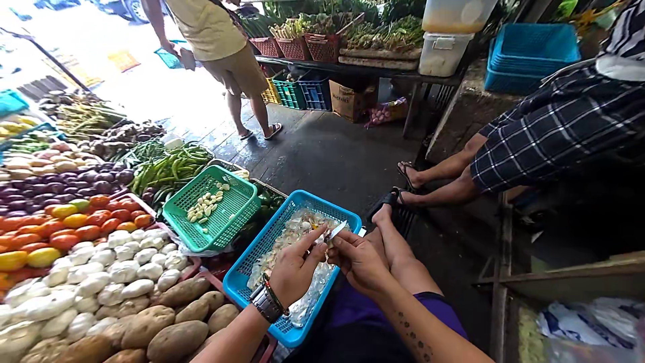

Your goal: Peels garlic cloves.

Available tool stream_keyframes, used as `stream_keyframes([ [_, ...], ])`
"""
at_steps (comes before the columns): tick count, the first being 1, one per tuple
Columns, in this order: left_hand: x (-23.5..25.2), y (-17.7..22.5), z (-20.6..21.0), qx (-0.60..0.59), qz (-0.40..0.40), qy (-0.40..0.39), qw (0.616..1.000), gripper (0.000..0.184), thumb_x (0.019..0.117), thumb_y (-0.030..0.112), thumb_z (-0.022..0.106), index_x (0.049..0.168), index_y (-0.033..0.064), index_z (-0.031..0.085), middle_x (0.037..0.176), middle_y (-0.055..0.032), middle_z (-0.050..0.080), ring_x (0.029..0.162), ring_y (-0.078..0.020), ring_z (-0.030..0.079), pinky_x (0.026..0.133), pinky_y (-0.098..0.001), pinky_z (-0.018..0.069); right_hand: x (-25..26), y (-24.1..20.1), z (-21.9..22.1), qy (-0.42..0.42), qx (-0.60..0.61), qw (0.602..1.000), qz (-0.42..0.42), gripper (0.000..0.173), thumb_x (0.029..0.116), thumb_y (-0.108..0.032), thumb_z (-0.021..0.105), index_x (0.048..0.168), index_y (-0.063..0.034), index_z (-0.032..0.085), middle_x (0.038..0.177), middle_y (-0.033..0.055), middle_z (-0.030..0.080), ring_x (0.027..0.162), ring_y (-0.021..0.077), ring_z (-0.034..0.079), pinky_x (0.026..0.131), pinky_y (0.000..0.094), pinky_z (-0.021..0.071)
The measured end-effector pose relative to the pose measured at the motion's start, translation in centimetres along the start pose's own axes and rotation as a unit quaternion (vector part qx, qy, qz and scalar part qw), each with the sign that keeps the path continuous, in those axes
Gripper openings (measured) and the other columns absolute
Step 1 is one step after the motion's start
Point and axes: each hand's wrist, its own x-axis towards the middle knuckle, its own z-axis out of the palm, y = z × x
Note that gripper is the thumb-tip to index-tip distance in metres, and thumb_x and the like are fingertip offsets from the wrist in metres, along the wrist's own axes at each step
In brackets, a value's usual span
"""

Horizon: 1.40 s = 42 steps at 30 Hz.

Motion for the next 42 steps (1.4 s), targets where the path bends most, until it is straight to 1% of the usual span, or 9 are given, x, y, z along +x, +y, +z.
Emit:
stream_keyframes([
  [4,-0.1,-0.4,0.3,-0.031,0.015,0.003,0.999,0.038,0.1081,0.026,0.049,0.140,0.0117,0.063,0.091,0.0037,0.072,0.071,0.0000,0.062,0.068,-0.0193,0.0540,-0.2,-0.2,-0.4,-0.008,-0.014,1.000,0.001,0.014,0.1035,-0.003,0.055,0.114,0.0033,0.063,0.085,0.0094,0.071,0.072,0.0154,0.070,0.073,0.0321,0.0615],
  [8,-0.1,-1.0,0.5,-0.021,0.017,0.047,0.999,0.035,0.1086,0.025,0.048,0.134,0.0112,0.068,0.089,0.0039,0.072,0.073,-0.0014,0.064,0.070,-0.0212,0.0558,-0.1,-0.4,-0.5,0.003,-0.026,0.999,0.019,0.019,0.1035,-0.003,0.056,0.119,0.0042,0.063,0.086,0.0093,0.071,0.071,0.0148,0.069,0.071,0.0315,0.0614],
  [12,0.8,-1.7,-0.5,-0.045,-0.115,0.085,0.989,0.036,0.1094,0.026,0.046,0.137,0.0118,0.065,0.083,0.0046,0.068,0.059,-0.0037,0.056,0.054,-0.0214,0.0465,-0.1,-0.8,-0.2,0.008,-0.015,0.999,0.027,0.020,0.1040,-0.003,0.055,0.122,0.0040,0.061,0.089,0.0112,0.071,0.073,0.0158,0.070,0.072,0.0319,0.0616],
  [16,1.3,-2.5,-0.9,-0.150,-0.265,0.053,0.951,0.041,0.1121,0.029,0.041,0.145,0.0091,0.055,0.080,-0.0027,0.070,0.044,-0.0072,0.043,0.041,-0.0234,0.0347,0.4,-0.6,-0.8,0.009,0.007,1.000,0.013,0.025,0.1043,-0.001,0.053,0.128,0.0040,0.058,0.103,0.0147,0.071,0.081,0.0198,0.072,0.078,0.0346,0.0620],
  [20,0.4,-1.0,-0.5,-0.200,-0.156,0.009,0.967,0.048,0.1096,0.022,0.043,0.155,0.0065,0.041,0.080,-0.0010,0.067,0.049,-0.0044,0.044,0.044,-0.0203,0.0366,1.0,-0.4,-0.8,0.021,0.026,0.999,0.014,0.027,0.1037,0.001,0.053,0.130,0.0030,0.056,0.106,0.0143,0.070,0.087,0.0209,0.072,0.083,0.0360,0.0618],
  [23,0.3,0.1,-0.1,-0.131,-0.101,-0.032,0.986,0.048,0.1078,0.022,0.047,0.153,0.0087,0.046,0.082,0.0021,0.067,0.058,-0.0048,0.054,0.053,-0.0216,0.0460,1.1,-0.1,-0.5,0.027,0.019,0.999,0.000,0.028,0.0987,0.006,0.058,0.126,0.0027,0.053,0.104,0.0142,0.069,0.086,0.0213,0.072,0.082,0.0368,0.0622],
  [26,0.2,-0.1,0.6,-0.120,-0.083,-0.022,0.989,0.040,0.1086,0.024,0.046,0.145,0.0108,0.057,0.083,0.0029,0.068,0.062,-0.0043,0.058,0.057,-0.0215,0.0490,1.1,0.1,-0.5,0.024,0.029,0.999,-0.013,0.028,0.0969,0.008,0.060,0.123,0.0027,0.053,0.103,0.0150,0.069,0.086,0.0223,0.072,0.081,0.0378,0.0626],
  [29,0.2,-0.3,0.9,-0.127,-0.088,0.002,0.988,0.037,0.1089,0.022,0.046,0.142,0.0123,0.061,0.087,0.0029,0.069,0.064,-0.0037,0.058,0.057,-0.0202,0.0479,1.1,0.4,-0.2,0.032,0.035,0.999,-0.019,0.025,0.0975,0.008,0.059,0.121,0.0030,0.054,0.103,0.0160,0.069,0.086,0.0237,0.073,0.081,0.0389,0.0629],
  [42,-0.2,-0.4,1.6,-0.158,-0.085,0.012,0.984,0.038,0.1074,0.018,0.049,0.143,0.0103,0.059,0.084,0.0013,0.070,0.060,-0.0047,0.058,0.052,-0.0200,0.0467,1.0,0.9,-0.2,0.064,0.035,0.997,-0.032,0.024,0.0992,0.006,0.058,0.123,0.0055,0.057,0.103,0.0159,0.069,0.084,0.0216,0.071,0.079,0.0367,0.0622],
])
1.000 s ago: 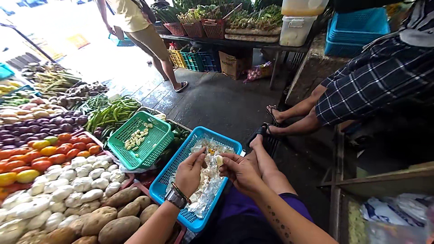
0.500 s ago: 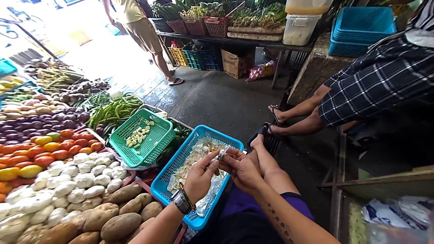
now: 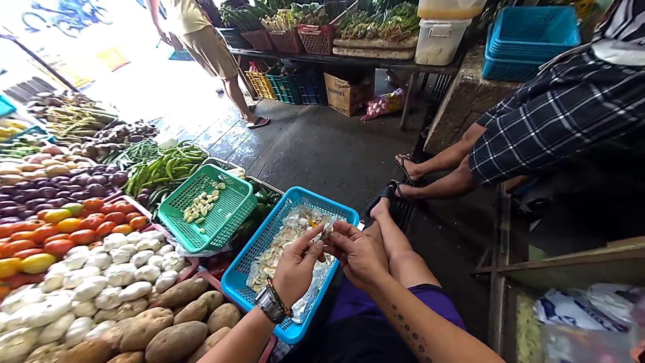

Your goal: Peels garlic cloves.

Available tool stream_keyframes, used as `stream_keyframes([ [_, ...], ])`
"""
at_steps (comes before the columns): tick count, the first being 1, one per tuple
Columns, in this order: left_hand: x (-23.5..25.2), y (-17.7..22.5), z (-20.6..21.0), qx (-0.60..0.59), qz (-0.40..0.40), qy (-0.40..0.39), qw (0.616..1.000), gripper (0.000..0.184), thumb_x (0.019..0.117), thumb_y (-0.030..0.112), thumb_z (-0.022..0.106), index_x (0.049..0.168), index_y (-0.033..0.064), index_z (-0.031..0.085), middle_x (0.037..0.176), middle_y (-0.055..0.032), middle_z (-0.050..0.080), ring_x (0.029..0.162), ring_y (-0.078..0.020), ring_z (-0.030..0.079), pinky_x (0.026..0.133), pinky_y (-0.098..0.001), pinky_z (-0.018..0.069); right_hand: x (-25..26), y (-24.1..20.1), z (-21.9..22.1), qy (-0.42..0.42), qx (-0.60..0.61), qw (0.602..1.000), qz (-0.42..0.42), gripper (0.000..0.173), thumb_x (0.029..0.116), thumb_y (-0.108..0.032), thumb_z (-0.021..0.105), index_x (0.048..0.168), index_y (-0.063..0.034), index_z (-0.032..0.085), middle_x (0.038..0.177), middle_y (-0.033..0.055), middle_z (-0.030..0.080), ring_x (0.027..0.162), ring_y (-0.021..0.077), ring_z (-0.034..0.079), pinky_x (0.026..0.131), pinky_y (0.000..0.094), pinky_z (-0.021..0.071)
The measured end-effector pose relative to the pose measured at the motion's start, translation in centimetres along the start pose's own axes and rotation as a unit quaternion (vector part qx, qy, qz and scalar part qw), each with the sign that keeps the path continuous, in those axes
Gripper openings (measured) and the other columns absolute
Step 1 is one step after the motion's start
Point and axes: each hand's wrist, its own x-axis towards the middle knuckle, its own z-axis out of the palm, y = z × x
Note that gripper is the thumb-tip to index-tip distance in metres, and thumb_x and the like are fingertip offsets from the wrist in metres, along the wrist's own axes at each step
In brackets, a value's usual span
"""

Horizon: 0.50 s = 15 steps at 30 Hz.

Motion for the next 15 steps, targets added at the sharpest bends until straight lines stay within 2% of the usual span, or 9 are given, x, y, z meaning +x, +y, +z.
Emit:
stream_keyframes([
  [7,-0.20,-0.64,0.34,0.064,0.030,0.020,0.997,0.037,0.1076,0.021,0.050,0.142,0.0112,0.061,0.093,0.0013,0.072,0.069,-0.0046,0.064,0.062,-0.0213,0.0538,-0.04,0.53,0.19,0.027,-0.008,1.000,-0.014,0.025,0.0985,0.006,0.059,0.123,0.0068,0.057,0.101,0.0160,0.068,0.083,0.0209,0.071,0.081,0.0362,0.0619],
  [15,-0.21,-0.80,0.57,0.090,0.037,0.032,0.995,0.037,0.1070,0.020,0.050,0.140,0.0111,0.063,0.092,0.0023,0.072,0.069,-0.0019,0.063,0.062,-0.0187,0.0529,-0.06,0.64,-0.05,0.027,0.004,1.000,-0.014,0.024,0.0983,0.007,0.058,0.122,0.0071,0.057,0.101,0.0162,0.069,0.083,0.0210,0.071,0.080,0.0358,0.0620],
])
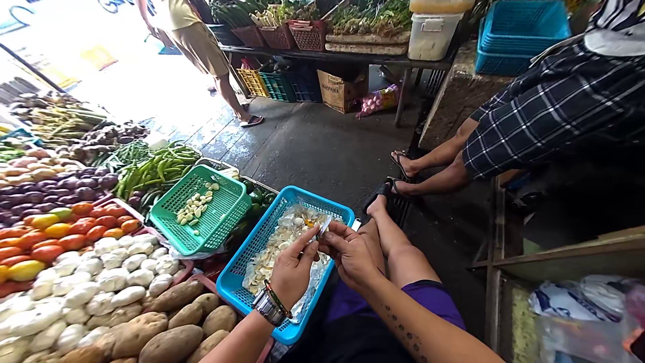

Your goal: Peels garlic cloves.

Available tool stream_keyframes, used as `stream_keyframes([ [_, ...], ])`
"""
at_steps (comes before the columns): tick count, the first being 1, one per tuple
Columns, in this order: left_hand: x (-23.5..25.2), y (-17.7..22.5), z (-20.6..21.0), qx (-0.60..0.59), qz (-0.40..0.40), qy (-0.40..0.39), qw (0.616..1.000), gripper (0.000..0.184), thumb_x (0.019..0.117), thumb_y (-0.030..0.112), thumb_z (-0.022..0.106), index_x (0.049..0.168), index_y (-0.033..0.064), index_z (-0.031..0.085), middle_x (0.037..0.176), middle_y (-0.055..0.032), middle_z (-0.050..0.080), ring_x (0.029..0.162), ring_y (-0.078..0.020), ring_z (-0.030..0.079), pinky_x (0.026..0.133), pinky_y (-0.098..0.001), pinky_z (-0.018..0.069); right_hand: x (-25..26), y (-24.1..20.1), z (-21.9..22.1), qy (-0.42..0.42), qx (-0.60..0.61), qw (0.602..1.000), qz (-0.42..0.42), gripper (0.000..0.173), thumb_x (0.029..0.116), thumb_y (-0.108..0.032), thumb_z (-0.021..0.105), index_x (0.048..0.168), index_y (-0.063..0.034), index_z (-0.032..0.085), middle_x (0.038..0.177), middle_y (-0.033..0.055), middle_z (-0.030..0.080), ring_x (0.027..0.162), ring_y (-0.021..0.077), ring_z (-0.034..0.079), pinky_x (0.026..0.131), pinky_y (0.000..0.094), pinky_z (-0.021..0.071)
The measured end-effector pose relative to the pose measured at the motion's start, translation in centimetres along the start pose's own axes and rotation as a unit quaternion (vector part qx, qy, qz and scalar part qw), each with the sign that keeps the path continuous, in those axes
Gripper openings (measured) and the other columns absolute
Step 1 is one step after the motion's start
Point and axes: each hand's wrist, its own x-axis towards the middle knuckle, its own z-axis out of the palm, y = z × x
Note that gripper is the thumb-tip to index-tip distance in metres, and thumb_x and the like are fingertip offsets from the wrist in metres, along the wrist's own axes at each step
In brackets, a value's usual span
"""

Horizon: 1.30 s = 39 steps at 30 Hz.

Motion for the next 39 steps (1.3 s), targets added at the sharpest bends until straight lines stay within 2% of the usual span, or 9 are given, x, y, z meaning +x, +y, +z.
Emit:
stream_keyframes([
  [4,0.2,0.3,-0.3,-0.055,-0.027,-0.009,0.998,0.035,0.1061,0.017,0.052,0.139,0.0102,0.063,0.089,0.0017,0.071,0.064,-0.0031,0.060,0.057,-0.0189,0.0497,0.0,-0.2,0.1,-0.004,-0.010,1.000,-0.005,0.025,0.0979,0.006,0.059,0.123,0.0083,0.057,0.102,0.0173,0.069,0.084,0.0220,0.072,0.081,0.0367,0.0622],
  [12,0.4,0.3,-0.3,-0.200,-0.105,-0.014,0.974,0.033,0.1071,0.015,0.050,0.137,0.0097,0.063,0.072,0.0013,0.054,0.050,-0.0059,0.041,0.043,-0.0211,0.0348,0.6,-0.1,-0.1,-0.020,-0.067,0.997,-0.025,0.024,0.0984,0.006,0.059,0.122,0.0101,0.059,0.102,0.0191,0.070,0.083,0.0229,0.072,0.079,0.0365,0.0629],
  [22,0.7,1.5,-0.5,-0.309,-0.201,-0.005,0.929,0.035,0.1103,0.019,0.043,0.142,0.0108,0.056,0.066,0.0008,0.048,0.043,-0.0061,0.038,0.037,-0.0199,0.0334,1.1,-0.4,-1.0,-0.068,0.048,0.995,0.047,0.023,0.1049,0.001,0.046,0.124,0.0052,0.057,0.099,0.0165,0.070,0.081,0.0215,0.072,0.078,0.0360,0.0619],
  [25,0.5,0.9,-0.3,-0.242,-0.119,0.001,0.963,0.039,0.1078,0.015,0.047,0.145,0.0091,0.053,0.071,0.0001,0.055,0.049,-0.0060,0.043,0.042,-0.0199,0.0357,0.8,-0.9,-0.9,-0.061,0.042,0.995,0.059,0.024,0.1053,0.000,0.047,0.127,0.0047,0.056,0.103,0.0166,0.070,0.084,0.0220,0.072,0.080,0.0360,0.0616],
  [28,0.3,1.1,-0.5,-0.129,-0.053,-0.045,0.989,0.052,0.1059,0.016,0.050,0.156,0.0070,0.039,0.078,0.0001,0.062,0.057,-0.0066,0.052,0.050,-0.0217,0.0440,0.7,-0.9,-1.2,-0.059,0.018,0.997,0.045,0.023,0.1030,0.002,0.052,0.126,0.0036,0.055,0.101,0.0140,0.069,0.085,0.0206,0.071,0.083,0.0365,0.0615],
  [30,0.3,1.3,-0.8,-0.069,-0.039,-0.056,0.995,0.049,0.1059,0.018,0.051,0.154,0.0077,0.045,0.081,0.0002,0.065,0.062,-0.0063,0.057,0.057,-0.0225,0.0494,0.9,-0.7,-1.4,-0.073,-0.032,0.997,0.023,0.024,0.0991,0.004,0.059,0.123,0.0043,0.057,0.101,0.0128,0.069,0.085,0.0189,0.070,0.083,0.0354,0.0608],
  [32,0.4,1.5,-1.1,-0.014,-0.035,-0.061,0.997,0.046,0.1059,0.021,0.053,0.150,0.0111,0.051,0.084,0.0005,0.067,0.067,-0.0062,0.061,0.062,-0.0229,0.0529,0.9,-0.7,-1.5,-0.080,-0.107,0.991,-0.018,0.024,0.0945,0.004,0.066,0.119,0.0049,0.063,0.102,0.0118,0.069,0.085,0.0179,0.069,0.080,0.0335,0.0606],
  [35,0.5,1.4,-1.6,0.051,-0.027,-0.091,0.994,0.043,0.1068,0.026,0.051,0.149,0.0170,0.054,0.087,0.0012,0.068,0.070,-0.0060,0.062,0.068,-0.0244,0.0543,0.8,-0.8,-1.8,-0.086,-0.193,0.975,-0.073,0.024,0.0912,0.001,0.071,0.115,0.0048,0.069,0.102,0.0115,0.071,0.084,0.0167,0.069,0.078,0.0314,0.0611],
  [39,0.5,0.9,-1.7,0.084,-0.005,-0.077,0.993,0.038,0.1081,0.026,0.049,0.144,0.0195,0.060,0.091,0.0021,0.071,0.075,-0.0044,0.065,0.073,-0.0242,0.0558,0.8,-0.9,-2.0,-0.083,-0.221,0.968,-0.082,0.022,0.0901,0.000,0.073,0.111,0.0052,0.070,0.098,0.0117,0.071,0.081,0.0163,0.069,0.076,0.0308,0.0614],
])
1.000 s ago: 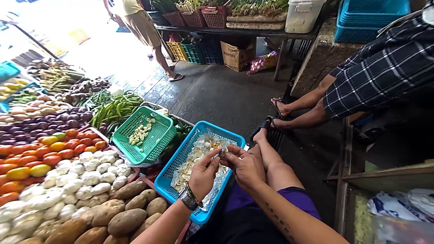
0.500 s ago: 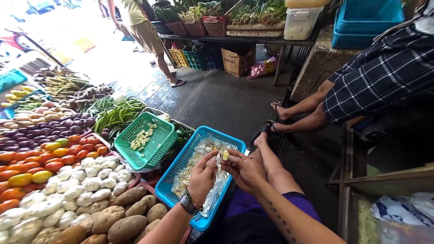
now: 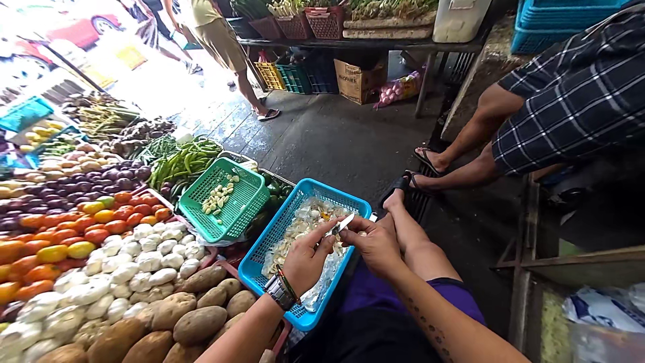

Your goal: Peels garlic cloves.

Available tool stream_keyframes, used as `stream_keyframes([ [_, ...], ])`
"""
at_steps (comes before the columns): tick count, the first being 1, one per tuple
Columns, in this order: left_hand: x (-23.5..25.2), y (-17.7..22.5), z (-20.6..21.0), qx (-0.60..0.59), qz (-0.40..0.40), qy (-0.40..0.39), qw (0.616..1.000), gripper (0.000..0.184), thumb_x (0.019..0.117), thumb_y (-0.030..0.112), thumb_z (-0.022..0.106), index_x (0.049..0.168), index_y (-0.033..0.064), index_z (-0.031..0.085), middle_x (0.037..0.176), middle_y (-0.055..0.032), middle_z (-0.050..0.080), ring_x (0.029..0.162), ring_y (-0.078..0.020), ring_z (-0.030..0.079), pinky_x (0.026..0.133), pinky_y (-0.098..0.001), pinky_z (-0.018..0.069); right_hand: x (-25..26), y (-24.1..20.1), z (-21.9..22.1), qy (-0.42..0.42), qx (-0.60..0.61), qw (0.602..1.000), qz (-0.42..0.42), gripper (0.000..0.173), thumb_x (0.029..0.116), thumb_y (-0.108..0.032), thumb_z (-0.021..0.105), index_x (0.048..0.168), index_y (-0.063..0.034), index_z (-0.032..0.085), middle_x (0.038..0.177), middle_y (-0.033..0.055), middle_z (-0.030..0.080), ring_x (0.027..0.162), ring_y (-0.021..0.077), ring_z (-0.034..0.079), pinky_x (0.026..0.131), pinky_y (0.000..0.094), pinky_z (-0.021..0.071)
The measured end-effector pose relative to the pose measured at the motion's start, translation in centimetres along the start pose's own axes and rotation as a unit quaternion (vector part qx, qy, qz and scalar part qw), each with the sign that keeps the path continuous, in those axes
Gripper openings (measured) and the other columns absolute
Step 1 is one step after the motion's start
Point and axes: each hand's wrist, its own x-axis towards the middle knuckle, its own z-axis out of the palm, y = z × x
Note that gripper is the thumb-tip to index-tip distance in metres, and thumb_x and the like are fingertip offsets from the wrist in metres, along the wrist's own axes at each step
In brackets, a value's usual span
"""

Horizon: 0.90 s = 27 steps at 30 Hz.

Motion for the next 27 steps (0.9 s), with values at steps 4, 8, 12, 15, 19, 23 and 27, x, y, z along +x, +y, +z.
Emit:
stream_keyframes([
  [4,0.0,-0.2,0.5,-0.049,-0.005,0.031,0.998,0.035,0.1071,0.022,0.051,0.138,0.0164,0.065,0.086,0.0039,0.069,0.068,-0.0025,0.060,0.064,-0.0207,0.0520,-0.1,-0.3,0.3,0.012,0.006,1.000,0.011,0.023,0.0899,0.000,0.073,0.112,0.0060,0.069,0.095,0.0113,0.072,0.080,0.0163,0.070,0.075,0.0309,0.0621],
  [8,0.2,-0.2,1.6,-0.265,-0.088,0.035,0.960,0.033,0.1071,0.016,0.051,0.137,0.0083,0.064,0.071,0.0014,0.055,0.050,-0.0061,0.042,0.044,-0.0213,0.0362,-0.1,0.1,-0.1,0.016,0.021,1.000,0.011,0.031,0.0896,0.002,0.073,0.119,0.0066,0.067,0.101,0.0142,0.072,0.083,0.0196,0.072,0.078,0.0343,0.0635],
  [12,0.3,0.6,1.2,-0.383,-0.188,0.027,0.904,0.035,0.1099,0.019,0.046,0.141,0.0097,0.059,0.069,0.0002,0.051,0.044,-0.0058,0.037,0.037,-0.0202,0.0320,0.3,-0.1,-0.1,-0.002,0.121,0.991,0.051,0.032,0.0940,0.007,0.065,0.126,0.0073,0.062,0.101,0.0141,0.071,0.082,0.0199,0.072,0.080,0.0361,0.0632],
  [15,0.3,0.8,1.3,-0.382,-0.178,0.030,0.906,0.035,0.1096,0.018,0.046,0.141,0.0092,0.059,0.069,0.0002,0.052,0.044,-0.0055,0.037,0.038,-0.0195,0.0322,0.5,-0.7,-0.3,-0.008,0.218,0.966,0.139,0.028,0.1001,0.005,0.057,0.128,0.0030,0.057,0.102,0.0123,0.070,0.084,0.0183,0.072,0.082,0.0336,0.0616],
  [19,-0.1,0.8,1.7,-0.365,-0.137,0.029,0.921,0.035,0.1080,0.016,0.048,0.140,0.0075,0.060,0.071,0.0009,0.054,0.046,-0.0051,0.039,0.040,-0.0192,0.0327,0.5,-0.6,0.0,-0.010,0.214,0.966,0.146,0.028,0.0950,0.008,0.062,0.122,0.0002,0.056,0.096,0.0085,0.067,0.079,0.0145,0.067,0.078,0.0303,0.0597],
  [23,0.7,0.5,0.9,-0.382,-0.215,0.126,0.890,0.037,0.1110,0.022,0.044,0.144,0.0114,0.055,0.069,0.0000,0.052,0.042,-0.0067,0.038,0.037,-0.0213,0.0344,0.6,-0.9,-0.4,-0.029,0.284,0.947,0.145,0.020,0.1012,0.003,0.056,0.120,-0.0008,0.059,0.097,0.0108,0.070,0.080,0.0162,0.071,0.077,0.0300,0.0616],
  [27,1.7,-2.6,0.0,-0.346,-0.338,0.126,0.866,0.040,0.1121,0.032,0.041,0.149,0.0160,0.048,0.077,-0.0044,0.062,0.041,-0.0060,0.036,0.037,-0.0208,0.0315,0.4,-1.1,-0.9,-0.044,0.298,0.941,0.156,0.029,0.1024,-0.001,0.056,0.131,-0.0051,0.056,0.103,0.0127,0.071,0.082,0.0187,0.072,0.075,0.0309,0.0618],
])
